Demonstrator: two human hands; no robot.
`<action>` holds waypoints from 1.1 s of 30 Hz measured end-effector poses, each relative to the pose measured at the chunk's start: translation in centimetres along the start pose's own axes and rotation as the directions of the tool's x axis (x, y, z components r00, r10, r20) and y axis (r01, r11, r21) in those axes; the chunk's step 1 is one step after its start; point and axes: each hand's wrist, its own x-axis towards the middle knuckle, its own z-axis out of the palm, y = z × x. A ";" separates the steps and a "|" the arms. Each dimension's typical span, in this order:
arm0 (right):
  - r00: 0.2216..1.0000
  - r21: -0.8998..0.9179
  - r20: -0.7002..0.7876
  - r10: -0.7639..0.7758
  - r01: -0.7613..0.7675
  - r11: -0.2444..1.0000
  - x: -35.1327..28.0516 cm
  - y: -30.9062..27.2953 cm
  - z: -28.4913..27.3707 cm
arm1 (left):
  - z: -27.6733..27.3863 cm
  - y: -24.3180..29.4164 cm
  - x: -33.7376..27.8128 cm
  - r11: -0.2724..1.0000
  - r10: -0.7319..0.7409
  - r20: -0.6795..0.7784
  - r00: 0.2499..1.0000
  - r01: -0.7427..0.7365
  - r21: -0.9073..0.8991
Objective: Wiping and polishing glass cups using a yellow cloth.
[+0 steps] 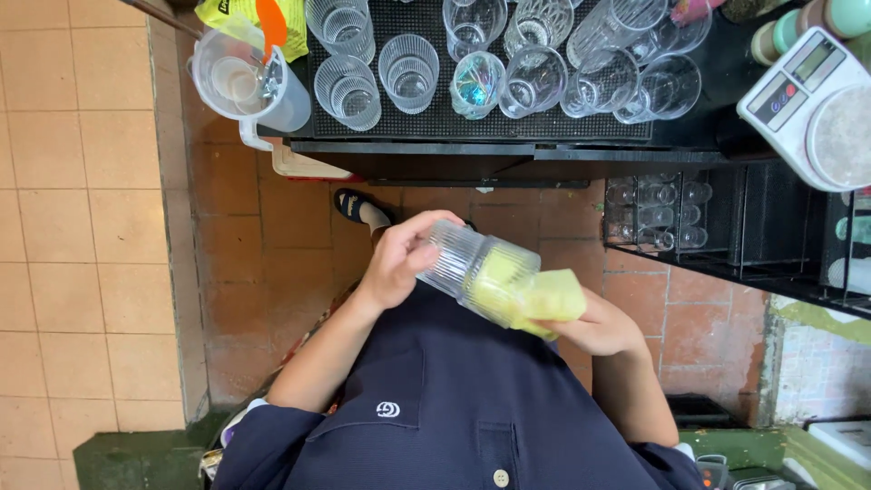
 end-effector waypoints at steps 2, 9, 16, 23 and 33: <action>0.987 -0.059 -0.161 0.016 -0.026 0.998 -0.3 -0.2 -0.9 | -0.6 -0.3 0.2 0.999 0.043 -0.044 0.998 -0.043 0.001; 0.759 -0.416 -0.589 -0.276 0.007 0.909 0.5 0.2 -2.2 | -0.4 -1.3 1.5 0.966 -0.045 -0.151 0.987 0.004 -0.259; 0.497 -0.574 -0.706 -0.504 0.015 0.819 5.0 -5.0 -0.9 | 0.3 -2.4 2.2 0.962 -0.060 -0.124 0.990 0.024 -0.272; 0.755 -0.777 -0.368 -0.543 0.071 0.626 8.1 -4.9 -1.2 | -0.5 -4.3 3.2 0.934 -0.180 -0.093 0.979 0.140 -0.328; 0.714 -0.812 -0.404 -0.572 0.009 0.583 15.0 -7.9 -4.7 | -6.0 -0.5 4.7 0.984 -0.162 -0.046 0.986 0.165 0.064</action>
